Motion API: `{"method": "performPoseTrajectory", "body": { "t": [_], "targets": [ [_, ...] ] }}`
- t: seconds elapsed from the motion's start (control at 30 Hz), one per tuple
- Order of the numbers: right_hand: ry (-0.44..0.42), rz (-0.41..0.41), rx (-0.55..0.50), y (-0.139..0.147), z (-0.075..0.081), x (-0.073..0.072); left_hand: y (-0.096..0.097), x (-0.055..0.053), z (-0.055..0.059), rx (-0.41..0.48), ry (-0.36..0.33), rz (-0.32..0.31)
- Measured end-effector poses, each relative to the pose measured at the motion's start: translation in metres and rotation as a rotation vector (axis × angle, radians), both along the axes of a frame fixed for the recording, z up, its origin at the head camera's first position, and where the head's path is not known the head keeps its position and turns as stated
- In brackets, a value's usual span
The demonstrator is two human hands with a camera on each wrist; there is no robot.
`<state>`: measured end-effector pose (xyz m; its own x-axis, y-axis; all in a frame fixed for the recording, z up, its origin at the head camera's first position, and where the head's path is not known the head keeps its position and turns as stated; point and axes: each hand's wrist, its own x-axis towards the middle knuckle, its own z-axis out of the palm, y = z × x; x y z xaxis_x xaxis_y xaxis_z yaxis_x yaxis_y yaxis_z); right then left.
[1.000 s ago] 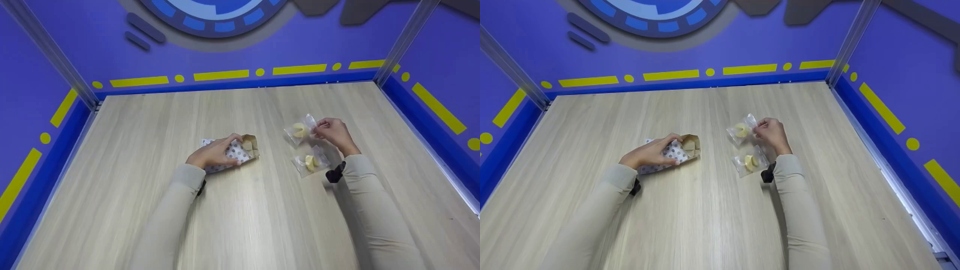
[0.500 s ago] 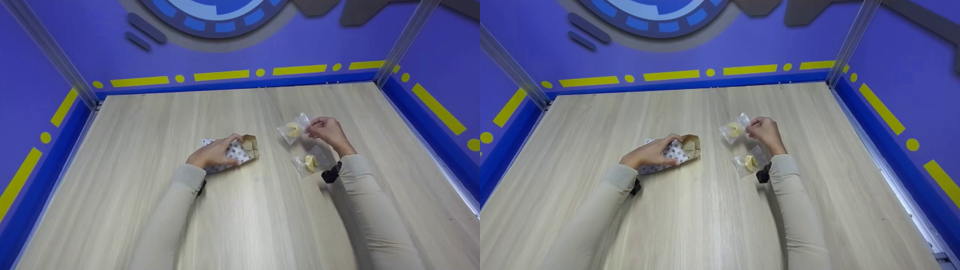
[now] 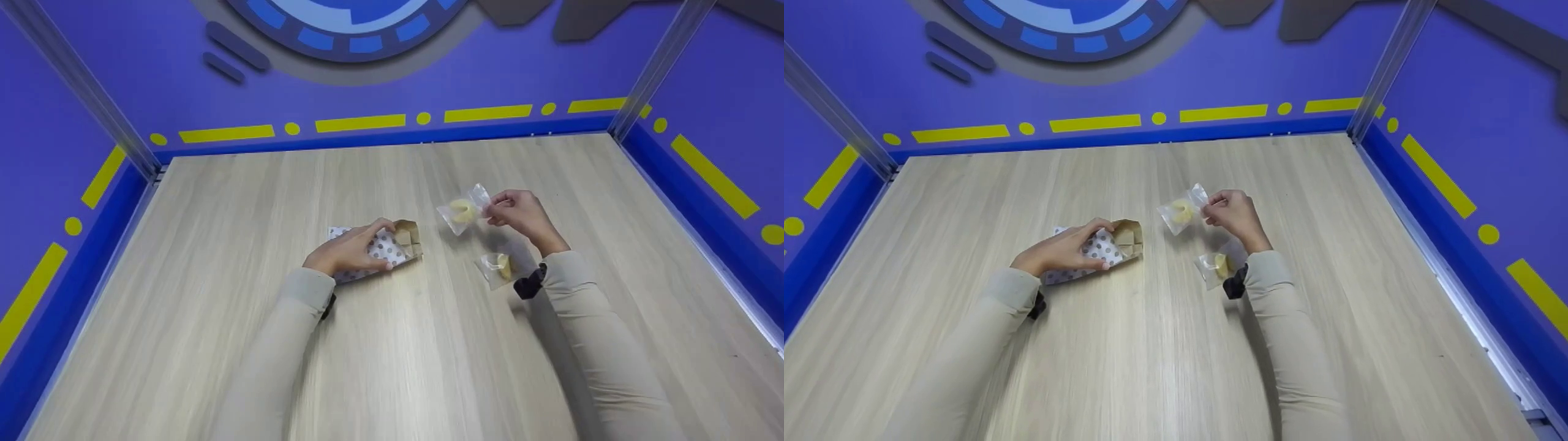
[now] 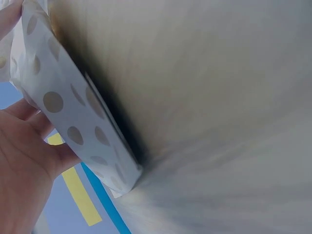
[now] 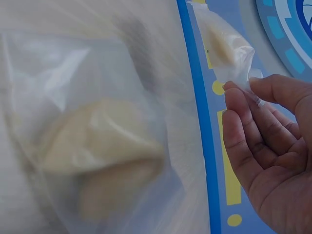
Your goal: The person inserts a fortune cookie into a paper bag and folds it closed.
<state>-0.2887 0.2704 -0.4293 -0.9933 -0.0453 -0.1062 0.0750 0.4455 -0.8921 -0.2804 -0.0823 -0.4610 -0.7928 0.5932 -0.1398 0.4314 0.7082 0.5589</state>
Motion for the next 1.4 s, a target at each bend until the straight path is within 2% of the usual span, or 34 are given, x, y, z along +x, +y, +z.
{"method": "performPoseTrajectory", "body": {
  "t": [0.33,0.7,1.07,1.4],
  "targets": [
    [-0.011,0.028,-0.028,-0.018,-0.002,0.001,-0.001,-0.001,0.000,0.003,0.003,-0.008],
    [-0.063,0.042,-0.017,-0.036,-0.005,0.003,0.000,-0.001,0.000,-0.006,0.014,-0.005],
    [-0.029,0.074,-0.052,-0.053,-0.014,0.005,0.000,0.000,0.000,0.013,0.004,-0.006],
    [-0.050,0.075,-0.034,-0.072,-0.016,0.008,0.000,-0.001,0.000,0.009,0.010,0.000]
  ]
}}
